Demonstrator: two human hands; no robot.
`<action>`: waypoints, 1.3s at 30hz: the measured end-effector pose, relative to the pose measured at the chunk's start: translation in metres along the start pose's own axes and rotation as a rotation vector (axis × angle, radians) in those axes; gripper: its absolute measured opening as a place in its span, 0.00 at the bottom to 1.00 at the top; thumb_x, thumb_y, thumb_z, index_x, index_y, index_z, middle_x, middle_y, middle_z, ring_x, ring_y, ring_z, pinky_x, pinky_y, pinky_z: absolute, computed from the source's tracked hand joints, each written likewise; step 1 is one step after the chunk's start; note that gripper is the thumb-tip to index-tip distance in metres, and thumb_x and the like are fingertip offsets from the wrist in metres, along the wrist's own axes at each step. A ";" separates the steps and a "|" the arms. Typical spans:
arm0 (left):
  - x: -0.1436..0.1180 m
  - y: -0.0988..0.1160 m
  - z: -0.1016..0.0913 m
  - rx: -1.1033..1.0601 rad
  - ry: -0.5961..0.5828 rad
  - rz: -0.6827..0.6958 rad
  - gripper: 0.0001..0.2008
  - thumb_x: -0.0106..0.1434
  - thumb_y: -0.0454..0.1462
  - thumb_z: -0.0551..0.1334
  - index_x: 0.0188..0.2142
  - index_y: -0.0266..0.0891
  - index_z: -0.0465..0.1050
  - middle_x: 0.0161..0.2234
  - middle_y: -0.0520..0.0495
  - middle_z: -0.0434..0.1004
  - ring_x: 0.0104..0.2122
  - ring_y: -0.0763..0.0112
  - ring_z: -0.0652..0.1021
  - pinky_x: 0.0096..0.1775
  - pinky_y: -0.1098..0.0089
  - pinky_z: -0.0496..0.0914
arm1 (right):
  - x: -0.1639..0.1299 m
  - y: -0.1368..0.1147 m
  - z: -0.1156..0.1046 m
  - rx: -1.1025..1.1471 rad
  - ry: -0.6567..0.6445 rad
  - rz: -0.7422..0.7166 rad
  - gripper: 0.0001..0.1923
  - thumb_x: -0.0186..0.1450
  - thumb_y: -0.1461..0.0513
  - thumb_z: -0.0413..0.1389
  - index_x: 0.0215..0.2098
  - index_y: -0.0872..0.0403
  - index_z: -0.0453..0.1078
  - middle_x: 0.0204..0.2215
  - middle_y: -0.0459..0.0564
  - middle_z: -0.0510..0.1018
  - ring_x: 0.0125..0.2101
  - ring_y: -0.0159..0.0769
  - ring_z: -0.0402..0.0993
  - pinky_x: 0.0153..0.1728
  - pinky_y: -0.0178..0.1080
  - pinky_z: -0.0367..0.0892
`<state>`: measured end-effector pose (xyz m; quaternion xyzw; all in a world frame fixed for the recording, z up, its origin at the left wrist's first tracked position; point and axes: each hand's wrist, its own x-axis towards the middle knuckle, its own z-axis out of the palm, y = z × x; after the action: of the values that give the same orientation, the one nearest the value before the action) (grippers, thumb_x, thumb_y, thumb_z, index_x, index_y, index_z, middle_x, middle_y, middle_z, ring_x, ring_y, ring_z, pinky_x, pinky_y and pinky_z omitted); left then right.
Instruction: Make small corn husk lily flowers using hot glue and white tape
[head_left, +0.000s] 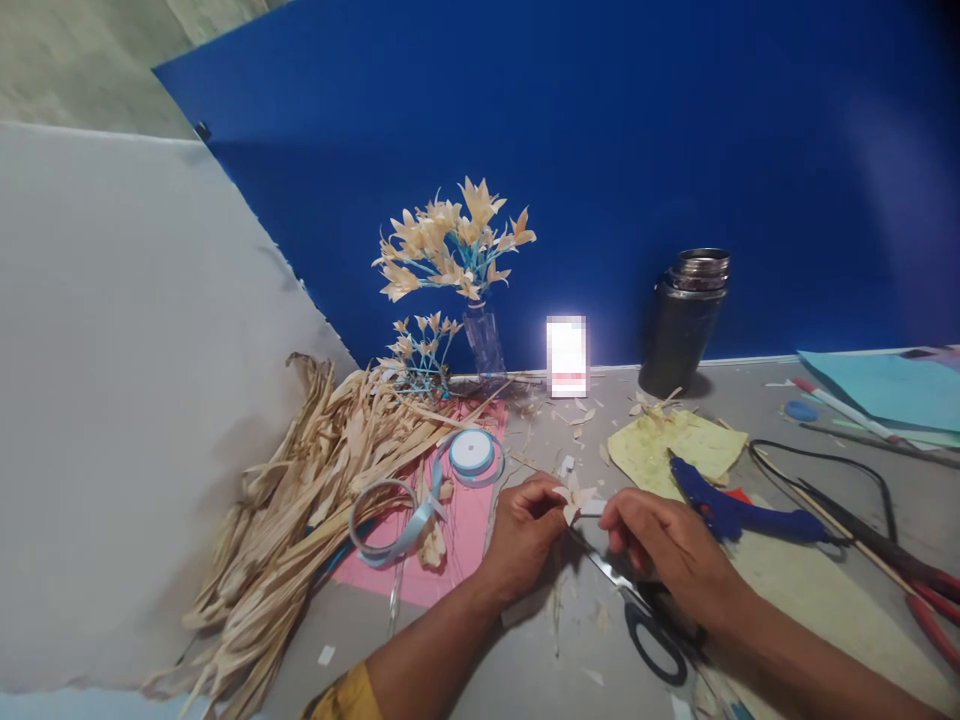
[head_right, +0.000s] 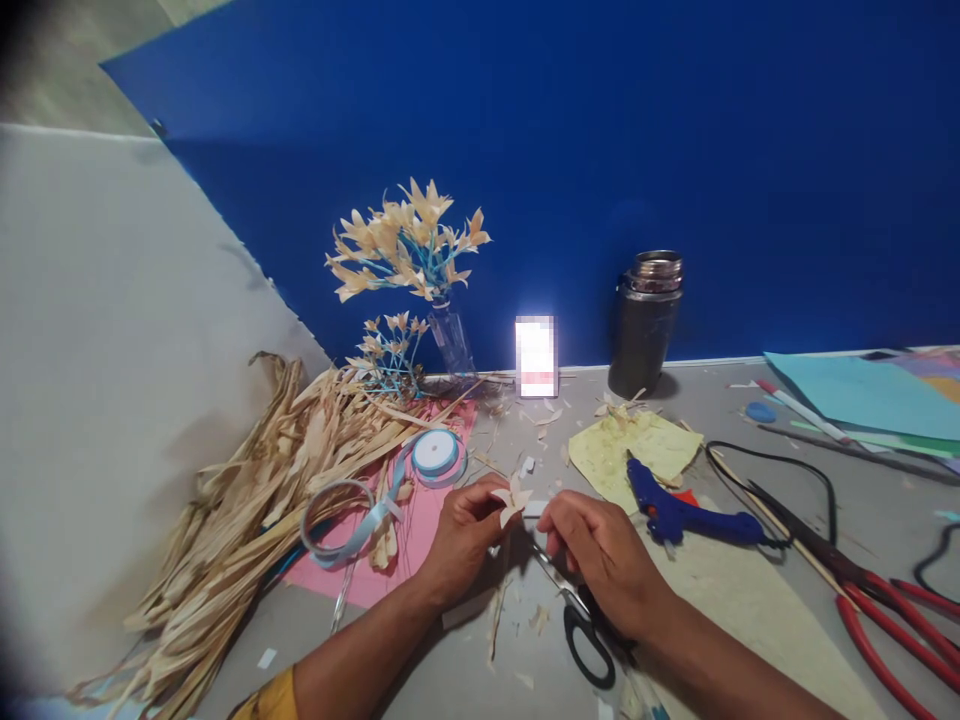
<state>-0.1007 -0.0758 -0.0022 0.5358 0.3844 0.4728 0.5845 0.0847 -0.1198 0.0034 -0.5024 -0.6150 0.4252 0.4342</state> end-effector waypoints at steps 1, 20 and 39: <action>-0.001 0.000 0.000 0.001 -0.004 0.004 0.08 0.53 0.39 0.73 0.26 0.37 0.80 0.28 0.49 0.73 0.29 0.73 0.70 0.31 0.71 0.63 | -0.001 0.000 -0.001 0.016 -0.007 -0.017 0.26 0.74 0.44 0.46 0.33 0.53 0.73 0.24 0.47 0.76 0.20 0.33 0.68 0.20 0.34 0.61; -0.003 -0.003 -0.001 -0.009 -0.018 -0.193 0.12 0.56 0.41 0.70 0.35 0.35 0.78 0.24 0.48 0.80 0.16 0.76 0.69 0.21 0.73 0.62 | 0.004 -0.009 -0.005 -0.151 0.150 -0.078 0.17 0.69 0.53 0.53 0.26 0.51 0.72 0.21 0.44 0.76 0.22 0.33 0.69 0.25 0.35 0.64; -0.010 -0.008 0.008 0.291 0.075 0.125 0.05 0.54 0.30 0.66 0.24 0.39 0.79 0.26 0.50 0.73 0.29 0.70 0.72 0.33 0.70 0.64 | 0.000 0.000 -0.005 -0.397 0.341 -0.554 0.04 0.69 0.62 0.58 0.41 0.50 0.75 0.43 0.54 0.80 0.41 0.42 0.79 0.37 0.41 0.73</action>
<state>-0.0941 -0.0872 -0.0098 0.6198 0.4362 0.4671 0.4554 0.0896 -0.1194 0.0046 -0.4550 -0.7169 0.0746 0.5229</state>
